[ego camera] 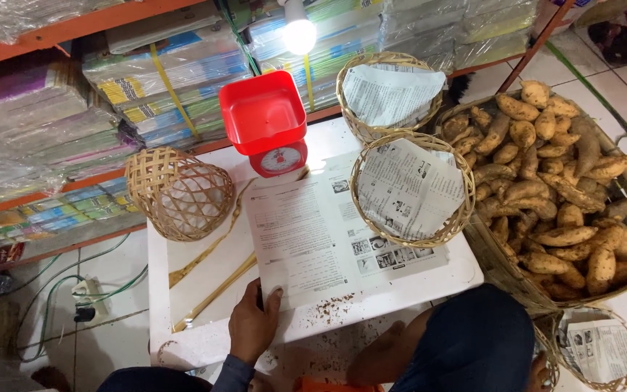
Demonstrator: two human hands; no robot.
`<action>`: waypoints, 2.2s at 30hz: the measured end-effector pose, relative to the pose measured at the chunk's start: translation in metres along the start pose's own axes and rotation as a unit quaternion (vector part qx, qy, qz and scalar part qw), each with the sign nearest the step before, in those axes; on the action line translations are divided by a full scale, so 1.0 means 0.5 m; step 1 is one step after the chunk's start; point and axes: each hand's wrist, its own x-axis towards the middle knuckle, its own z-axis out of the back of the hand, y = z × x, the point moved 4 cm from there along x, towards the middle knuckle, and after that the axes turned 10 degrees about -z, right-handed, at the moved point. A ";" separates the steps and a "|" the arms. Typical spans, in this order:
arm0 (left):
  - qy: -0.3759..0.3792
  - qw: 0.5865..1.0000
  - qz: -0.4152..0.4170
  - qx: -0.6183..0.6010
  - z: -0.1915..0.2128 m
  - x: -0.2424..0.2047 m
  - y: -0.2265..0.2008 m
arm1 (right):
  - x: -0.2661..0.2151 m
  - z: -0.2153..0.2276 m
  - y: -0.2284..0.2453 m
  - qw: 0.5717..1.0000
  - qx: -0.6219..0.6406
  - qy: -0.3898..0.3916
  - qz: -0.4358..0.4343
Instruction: Inspecting and wrapping sweet potatoes in newspaper before placing them into woven baskets.
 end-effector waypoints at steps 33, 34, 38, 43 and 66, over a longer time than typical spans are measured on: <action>-0.011 0.998 0.053 -0.029 0.007 -0.021 -0.042 | -0.777 0.529 0.627 0.739 0.159 0.630 0.181; -0.006 0.997 0.065 -0.048 0.009 -0.018 -0.040 | -0.778 0.527 0.632 0.735 0.080 0.582 0.340; -0.030 0.996 0.022 -0.086 0.007 0.001 -0.025 | -0.866 0.531 0.638 0.735 0.185 0.642 0.117; -0.035 0.990 0.019 -0.135 0.006 -0.011 -0.055 | -0.822 0.450 0.634 0.724 0.236 0.644 0.077; -0.026 0.999 0.008 -0.040 0.013 -0.040 0.007 | -0.773 0.447 0.654 0.711 0.212 0.664 0.088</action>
